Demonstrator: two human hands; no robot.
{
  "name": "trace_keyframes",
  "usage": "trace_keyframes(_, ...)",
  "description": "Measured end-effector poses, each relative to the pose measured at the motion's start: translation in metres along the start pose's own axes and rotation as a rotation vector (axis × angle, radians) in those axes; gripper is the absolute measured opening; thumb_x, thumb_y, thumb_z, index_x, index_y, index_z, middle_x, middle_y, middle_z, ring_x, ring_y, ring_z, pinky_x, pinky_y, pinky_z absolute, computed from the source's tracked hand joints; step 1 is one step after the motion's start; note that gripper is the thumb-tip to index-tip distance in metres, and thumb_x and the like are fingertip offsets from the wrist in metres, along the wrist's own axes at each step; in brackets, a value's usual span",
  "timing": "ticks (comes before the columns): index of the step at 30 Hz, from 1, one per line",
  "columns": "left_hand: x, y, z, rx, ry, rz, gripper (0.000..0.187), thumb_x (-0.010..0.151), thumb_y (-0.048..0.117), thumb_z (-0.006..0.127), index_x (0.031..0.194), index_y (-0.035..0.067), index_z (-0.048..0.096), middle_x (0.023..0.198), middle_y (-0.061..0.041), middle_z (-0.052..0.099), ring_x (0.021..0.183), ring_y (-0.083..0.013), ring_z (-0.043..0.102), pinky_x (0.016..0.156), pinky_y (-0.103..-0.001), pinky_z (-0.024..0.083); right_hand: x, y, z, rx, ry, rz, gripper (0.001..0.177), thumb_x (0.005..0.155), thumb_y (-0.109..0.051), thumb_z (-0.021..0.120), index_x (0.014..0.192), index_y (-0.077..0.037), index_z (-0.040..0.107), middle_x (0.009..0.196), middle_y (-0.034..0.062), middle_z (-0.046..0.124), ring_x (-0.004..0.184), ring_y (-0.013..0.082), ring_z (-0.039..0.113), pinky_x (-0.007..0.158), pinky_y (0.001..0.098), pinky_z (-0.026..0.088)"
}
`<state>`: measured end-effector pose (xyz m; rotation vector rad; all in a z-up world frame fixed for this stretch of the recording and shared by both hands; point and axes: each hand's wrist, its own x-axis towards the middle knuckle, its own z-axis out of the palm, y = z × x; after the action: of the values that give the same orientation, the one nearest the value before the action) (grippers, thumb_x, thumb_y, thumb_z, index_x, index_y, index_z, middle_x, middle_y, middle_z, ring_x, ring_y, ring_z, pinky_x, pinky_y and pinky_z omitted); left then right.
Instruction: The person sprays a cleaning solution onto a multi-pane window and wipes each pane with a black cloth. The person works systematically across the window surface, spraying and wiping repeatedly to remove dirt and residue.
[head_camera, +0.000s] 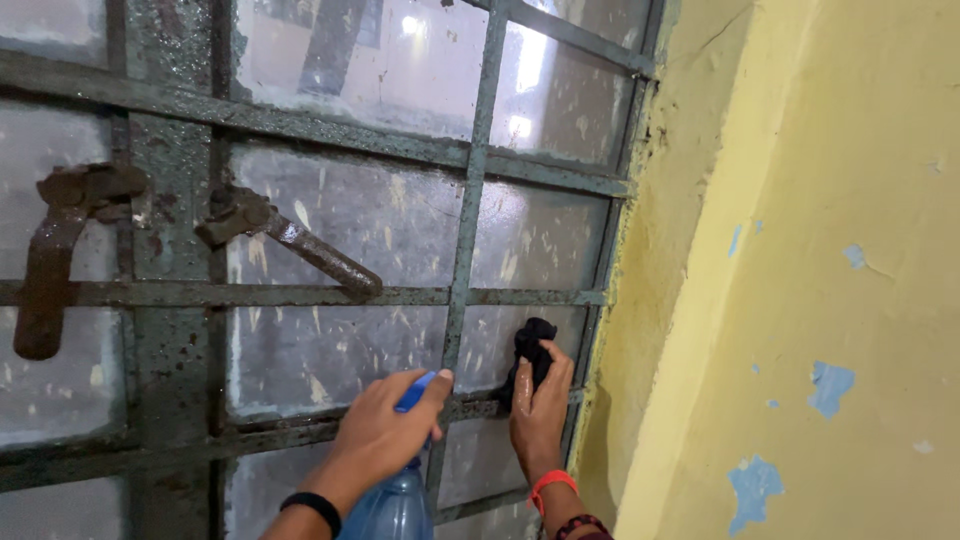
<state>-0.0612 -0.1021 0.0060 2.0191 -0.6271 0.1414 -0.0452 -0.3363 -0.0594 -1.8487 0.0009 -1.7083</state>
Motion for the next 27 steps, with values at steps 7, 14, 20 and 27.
trace_keyframes(7, 0.011, -0.015, -0.027, -0.178, -0.118, 0.040, 0.051, 0.095, 0.050, 0.056, 0.088, 0.002, 0.073, 0.067, -0.007, 0.073, 0.066, -0.0180, 0.072, 0.068, -0.033, 0.057, 0.000, 0.001, 0.000, 0.036, -0.001, -0.016, 0.034, 0.102, -0.016, 0.057, 0.131, 0.000, 0.049, 0.123, 0.0223, 0.055, 0.113, 0.0380, 0.057, 0.102, 0.0430, 0.043)
trace_keyframes(14, 0.026, -0.045, -0.041, -0.626, -0.221, 0.018, 0.045, 0.093, 0.040, 0.061, 0.091, -0.004, 0.070, 0.071, -0.009, 0.070, 0.065, -0.0203, 0.071, 0.066, -0.035, 0.058, -0.001, 0.000, -0.001, 0.047, 0.010, -0.042, 0.032, 0.102, -0.016, 0.058, 0.129, 0.000, 0.051, 0.121, 0.0208, 0.057, 0.112, 0.0363, 0.058, 0.101, 0.0418, 0.044)
trace_keyframes(20, 0.030, -0.056, -0.047, -0.729, -0.290, -0.073, 0.049, 0.093, 0.046, 0.057, 0.087, -0.002, 0.065, 0.065, -0.015, 0.067, 0.059, -0.0249, 0.067, 0.062, -0.037, 0.056, 0.018, -0.002, -0.031, 0.027, 0.001, -0.017, 0.034, 0.099, -0.020, 0.062, 0.127, -0.001, 0.055, 0.118, 0.0187, 0.062, 0.112, 0.0331, 0.061, 0.101, 0.0398, 0.045)
trace_keyframes(27, 0.029, -0.053, -0.046, -0.697, -0.254, -0.134, 0.048, 0.092, 0.048, 0.060, 0.090, 0.001, 0.066, 0.067, -0.012, 0.065, 0.062, -0.0236, 0.065, 0.060, -0.040, 0.055, 0.033, -0.008, -0.075, -0.352, 0.014, -0.030, 0.035, 0.096, -0.021, 0.064, 0.126, -0.005, 0.059, 0.122, 0.0203, 0.062, 0.115, 0.0393, 0.059, 0.098, 0.0434, 0.046)
